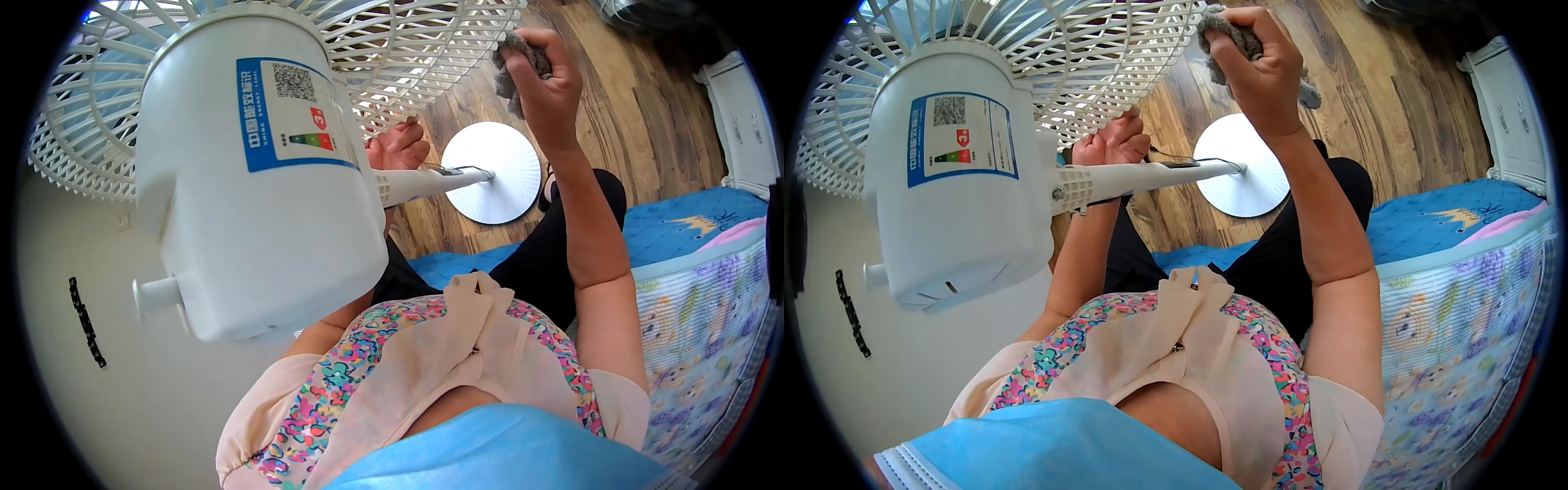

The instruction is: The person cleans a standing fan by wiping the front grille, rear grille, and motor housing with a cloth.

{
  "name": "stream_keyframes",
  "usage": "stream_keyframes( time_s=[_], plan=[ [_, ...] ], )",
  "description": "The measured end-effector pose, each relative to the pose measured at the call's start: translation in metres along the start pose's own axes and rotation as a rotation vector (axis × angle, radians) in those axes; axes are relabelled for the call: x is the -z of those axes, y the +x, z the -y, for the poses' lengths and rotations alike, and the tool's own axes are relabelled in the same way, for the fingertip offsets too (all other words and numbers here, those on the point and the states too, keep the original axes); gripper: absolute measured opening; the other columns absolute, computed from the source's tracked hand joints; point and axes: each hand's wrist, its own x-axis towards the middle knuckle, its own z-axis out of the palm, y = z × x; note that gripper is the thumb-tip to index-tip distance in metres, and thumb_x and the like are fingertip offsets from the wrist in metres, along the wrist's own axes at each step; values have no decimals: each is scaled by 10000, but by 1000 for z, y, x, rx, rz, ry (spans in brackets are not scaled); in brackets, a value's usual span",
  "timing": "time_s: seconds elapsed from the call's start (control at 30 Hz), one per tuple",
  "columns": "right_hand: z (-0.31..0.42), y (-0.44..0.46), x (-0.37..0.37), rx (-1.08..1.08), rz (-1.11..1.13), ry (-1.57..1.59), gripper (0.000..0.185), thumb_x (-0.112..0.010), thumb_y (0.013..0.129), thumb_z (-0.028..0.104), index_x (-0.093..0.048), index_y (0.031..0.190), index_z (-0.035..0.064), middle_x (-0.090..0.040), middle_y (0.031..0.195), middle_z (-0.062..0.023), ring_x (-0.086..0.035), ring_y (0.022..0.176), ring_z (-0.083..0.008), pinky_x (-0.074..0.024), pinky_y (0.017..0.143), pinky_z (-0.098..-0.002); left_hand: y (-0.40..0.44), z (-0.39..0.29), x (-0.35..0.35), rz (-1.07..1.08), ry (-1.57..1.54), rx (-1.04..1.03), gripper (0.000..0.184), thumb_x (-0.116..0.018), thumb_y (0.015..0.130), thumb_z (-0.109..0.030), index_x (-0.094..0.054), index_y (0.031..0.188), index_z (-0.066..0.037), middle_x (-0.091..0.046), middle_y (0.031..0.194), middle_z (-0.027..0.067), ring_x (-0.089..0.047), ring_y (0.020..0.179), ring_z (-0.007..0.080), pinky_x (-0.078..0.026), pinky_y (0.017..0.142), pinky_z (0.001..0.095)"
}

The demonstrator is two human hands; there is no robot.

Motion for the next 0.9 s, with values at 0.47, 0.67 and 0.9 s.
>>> stream_keyframes(
  time_s=[0.47, 0.67, 0.9],
  plan=[
    [19, 1, -11, -187, -55, 192, 200, -637, 966, 139, -579, 1124, 32, -617, 1015, -22, -589, 924, -66, -484, 785, -231, 2, 2, 2, -21, -30, 118, 258, -441, 846, -162, -459, 1061, -20, -384, 738, 21, -327, 682, 131, -336, 657, 257],
    [20, 2, -18, -304, -130, 349, 182, -643, 966, 200, -643, 1065, 48, -594, 807, 56, -486, 692, 3, -431, 602, -202, 1, -3, 3, -20, -17, 100, 287, -500, 800, -135, -457, 1059, -19, -398, 763, 17, -340, 690, 119, -345, 663, 241],
    [3, 7, -11, -396, -202, 481, 153, -629, 974, 191, -666, 1032, 55, -592, 843, 69, -499, 757, -7, -433, 648, -211, 5, -5, 12, 67, -25, 111, 324, -541, 837, -123, -496, 1120, 28, -492, 923, 77, -393, 713, 130, -352, 680, 274]
  ],
)
